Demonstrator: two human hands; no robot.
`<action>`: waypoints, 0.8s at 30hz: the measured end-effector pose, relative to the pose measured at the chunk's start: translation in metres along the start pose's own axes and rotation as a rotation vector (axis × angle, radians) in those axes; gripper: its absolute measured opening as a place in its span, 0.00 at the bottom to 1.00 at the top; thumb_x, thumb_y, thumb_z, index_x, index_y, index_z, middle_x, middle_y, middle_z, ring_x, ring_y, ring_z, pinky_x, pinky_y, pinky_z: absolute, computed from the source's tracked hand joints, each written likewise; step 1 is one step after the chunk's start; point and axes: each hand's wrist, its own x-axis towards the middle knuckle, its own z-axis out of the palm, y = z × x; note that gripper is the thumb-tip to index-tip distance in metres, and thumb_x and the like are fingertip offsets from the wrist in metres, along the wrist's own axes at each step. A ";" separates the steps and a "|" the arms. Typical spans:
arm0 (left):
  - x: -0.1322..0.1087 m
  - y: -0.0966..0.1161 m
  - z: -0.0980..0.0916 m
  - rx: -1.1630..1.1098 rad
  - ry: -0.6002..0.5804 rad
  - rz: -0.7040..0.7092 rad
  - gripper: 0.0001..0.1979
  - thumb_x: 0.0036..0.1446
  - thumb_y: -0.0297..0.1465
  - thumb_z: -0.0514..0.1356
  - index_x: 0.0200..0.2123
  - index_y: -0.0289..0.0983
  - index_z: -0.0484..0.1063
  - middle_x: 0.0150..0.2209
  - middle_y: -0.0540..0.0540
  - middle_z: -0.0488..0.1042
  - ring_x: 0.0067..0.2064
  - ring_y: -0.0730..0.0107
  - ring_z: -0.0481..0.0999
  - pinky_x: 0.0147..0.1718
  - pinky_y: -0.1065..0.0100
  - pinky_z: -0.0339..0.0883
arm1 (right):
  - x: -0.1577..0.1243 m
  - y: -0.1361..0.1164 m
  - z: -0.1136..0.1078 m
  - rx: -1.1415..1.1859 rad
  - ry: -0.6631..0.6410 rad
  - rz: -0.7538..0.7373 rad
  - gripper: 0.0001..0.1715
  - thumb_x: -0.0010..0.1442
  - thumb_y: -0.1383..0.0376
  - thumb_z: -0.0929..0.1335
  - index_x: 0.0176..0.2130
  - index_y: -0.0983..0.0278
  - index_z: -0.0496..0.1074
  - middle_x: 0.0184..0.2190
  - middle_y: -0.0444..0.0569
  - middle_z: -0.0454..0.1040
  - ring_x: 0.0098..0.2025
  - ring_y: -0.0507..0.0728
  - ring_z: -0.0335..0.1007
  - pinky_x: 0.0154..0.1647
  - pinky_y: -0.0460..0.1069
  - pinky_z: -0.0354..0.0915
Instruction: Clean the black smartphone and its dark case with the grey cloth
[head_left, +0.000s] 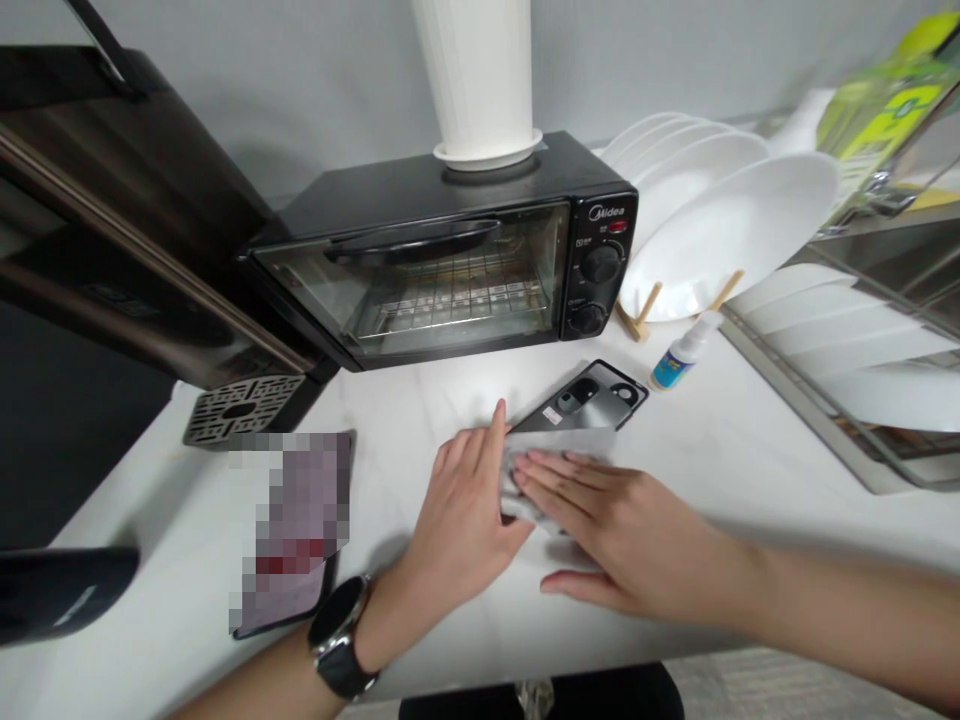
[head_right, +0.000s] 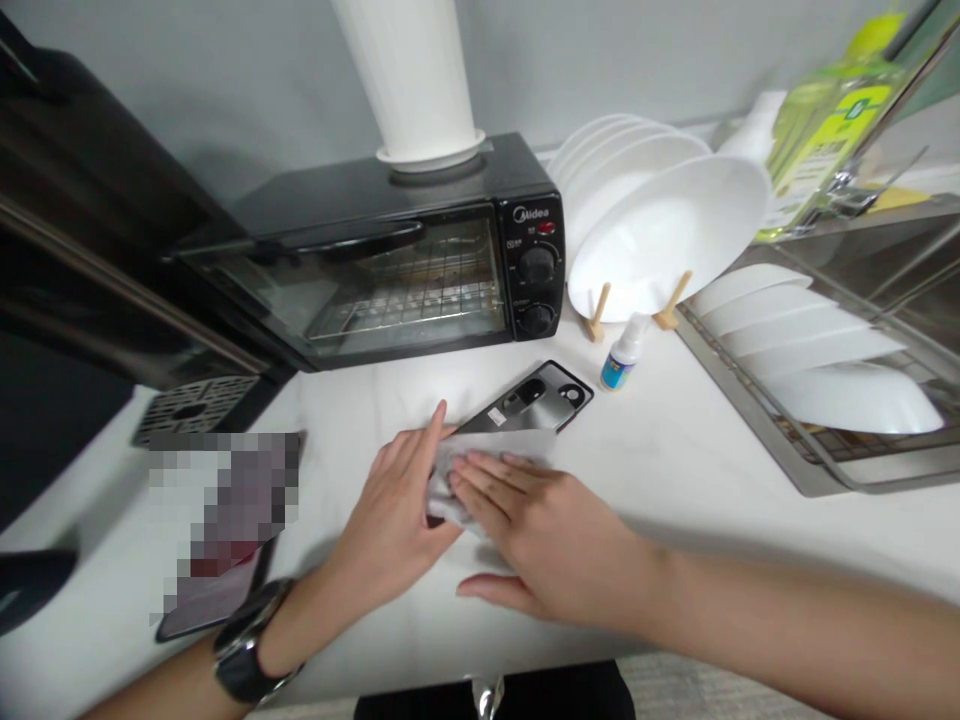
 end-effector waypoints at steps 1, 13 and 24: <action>0.000 0.000 -0.001 0.000 0.007 -0.006 0.53 0.57 0.30 0.65 0.75 0.41 0.34 0.60 0.37 0.69 0.60 0.47 0.66 0.60 0.44 0.62 | -0.003 0.005 0.003 -0.070 0.041 0.077 0.48 0.71 0.43 0.63 0.70 0.79 0.58 0.70 0.70 0.60 0.71 0.70 0.61 0.68 0.63 0.66; 0.003 0.002 -0.002 -0.063 -0.002 0.031 0.54 0.59 0.38 0.69 0.75 0.43 0.34 0.61 0.36 0.68 0.60 0.45 0.67 0.60 0.42 0.64 | 0.013 0.031 0.012 -0.072 0.113 0.179 0.64 0.61 0.31 0.63 0.70 0.81 0.56 0.70 0.74 0.57 0.74 0.73 0.52 0.73 0.66 0.56; 0.003 -0.002 0.000 -0.033 0.004 -0.006 0.56 0.54 0.24 0.64 0.76 0.40 0.30 0.56 0.38 0.67 0.57 0.48 0.65 0.59 0.44 0.66 | 0.000 0.012 -0.002 -0.044 0.005 -0.011 0.43 0.71 0.46 0.64 0.69 0.75 0.62 0.69 0.65 0.63 0.71 0.65 0.60 0.70 0.60 0.64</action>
